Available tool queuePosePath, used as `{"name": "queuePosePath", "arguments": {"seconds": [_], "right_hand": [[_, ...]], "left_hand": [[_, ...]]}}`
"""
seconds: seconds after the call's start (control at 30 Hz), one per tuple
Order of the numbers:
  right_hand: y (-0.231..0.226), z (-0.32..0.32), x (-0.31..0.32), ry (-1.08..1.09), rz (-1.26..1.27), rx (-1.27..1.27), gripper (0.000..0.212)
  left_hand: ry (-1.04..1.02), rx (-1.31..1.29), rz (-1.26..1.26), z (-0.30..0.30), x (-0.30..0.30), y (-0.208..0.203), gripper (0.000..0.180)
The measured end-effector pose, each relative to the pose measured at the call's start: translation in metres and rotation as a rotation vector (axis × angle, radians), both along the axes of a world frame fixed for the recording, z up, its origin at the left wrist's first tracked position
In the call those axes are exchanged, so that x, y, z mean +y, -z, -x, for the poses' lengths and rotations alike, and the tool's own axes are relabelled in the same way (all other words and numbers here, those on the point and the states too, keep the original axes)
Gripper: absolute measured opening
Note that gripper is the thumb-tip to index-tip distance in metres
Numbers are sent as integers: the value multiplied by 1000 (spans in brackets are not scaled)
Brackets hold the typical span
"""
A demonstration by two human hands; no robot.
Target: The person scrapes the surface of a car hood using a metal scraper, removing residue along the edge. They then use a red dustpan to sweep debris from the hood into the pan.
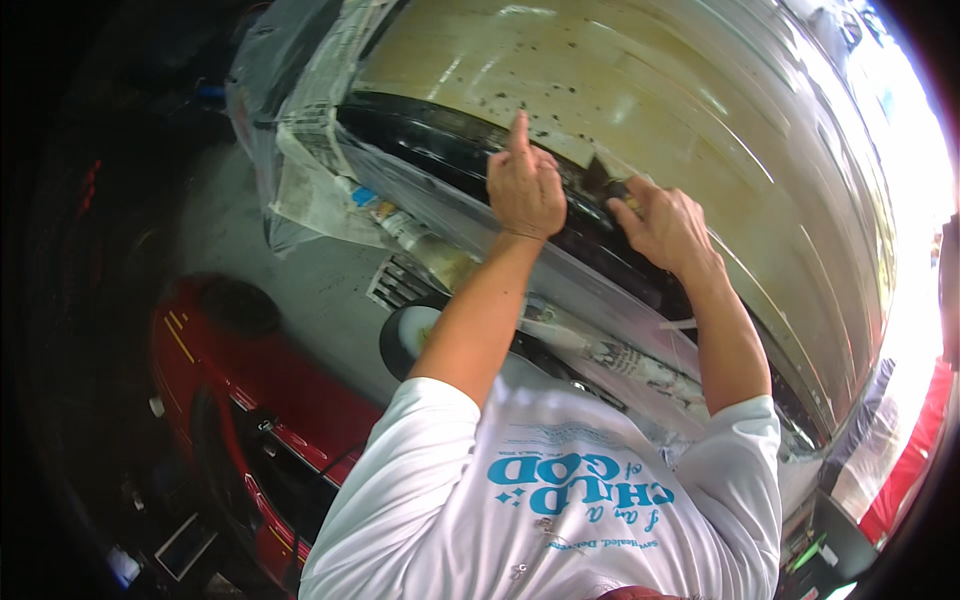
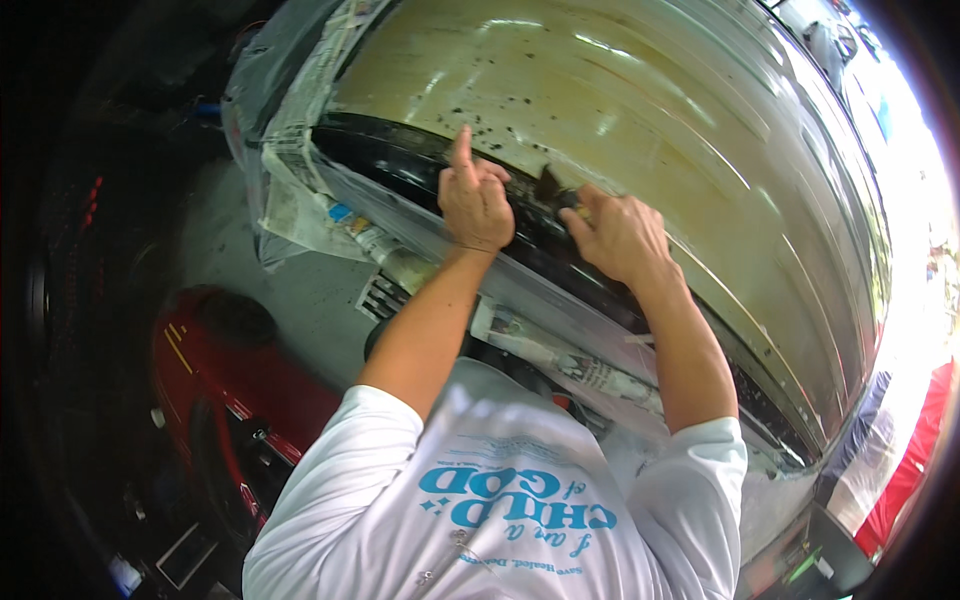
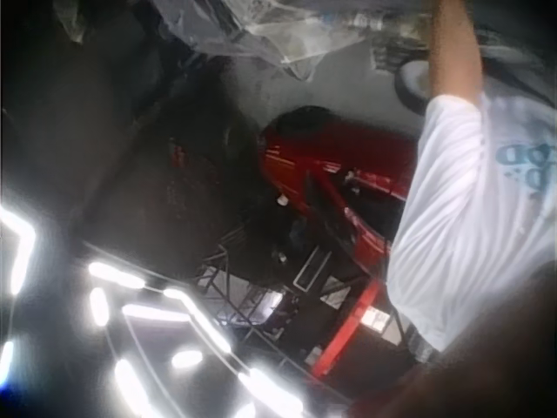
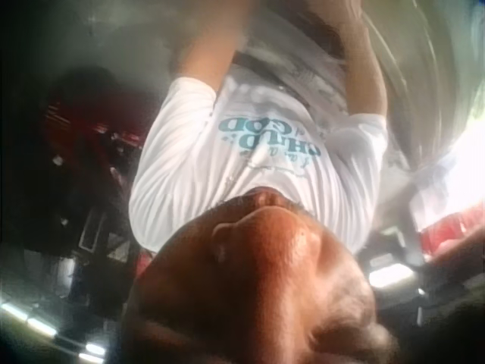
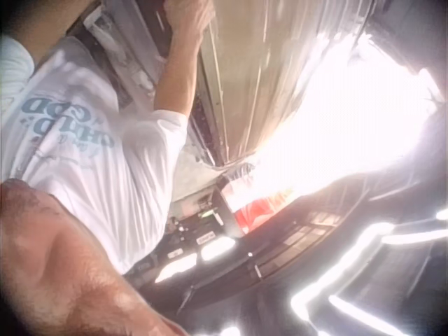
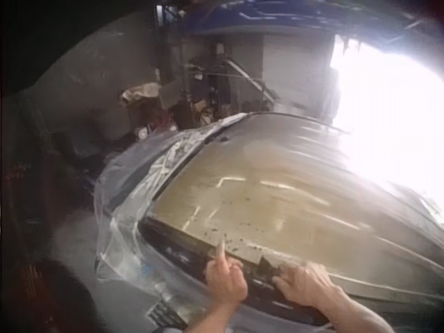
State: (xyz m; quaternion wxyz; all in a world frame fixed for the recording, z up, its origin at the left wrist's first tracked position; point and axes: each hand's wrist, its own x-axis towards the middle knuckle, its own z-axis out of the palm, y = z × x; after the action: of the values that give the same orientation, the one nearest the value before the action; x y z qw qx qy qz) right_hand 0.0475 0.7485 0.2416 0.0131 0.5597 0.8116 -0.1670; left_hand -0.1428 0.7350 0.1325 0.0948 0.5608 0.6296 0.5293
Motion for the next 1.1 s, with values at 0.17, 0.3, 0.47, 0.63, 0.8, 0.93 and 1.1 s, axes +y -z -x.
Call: {"name": "queuePosePath", "arguments": {"seconds": [0.17,0.3,0.47,0.63,0.8,0.93,1.1], "right_hand": [[1,-5,-3,34,48,68,40],[19,-12,-19,275,-49,417,38],[50,-26,-51,469,-95,809,35],[61,-33,-62,473,-220,865,32],[60,-31,-66,319,-386,745,28],[57,-26,-65,306,-352,803,27],[57,-25,-65,256,-448,779,24]], "left_hand": [[-1,44,-5,1,0,0,62],[-38,99,-49,-2,3,1,47],[-136,144,36,24,11,-15,32],[-166,458,696,117,18,-41,46],[56,889,757,127,17,-50,45],[117,873,686,116,10,-46,42],[28,482,493,120,20,-39,37]]}}
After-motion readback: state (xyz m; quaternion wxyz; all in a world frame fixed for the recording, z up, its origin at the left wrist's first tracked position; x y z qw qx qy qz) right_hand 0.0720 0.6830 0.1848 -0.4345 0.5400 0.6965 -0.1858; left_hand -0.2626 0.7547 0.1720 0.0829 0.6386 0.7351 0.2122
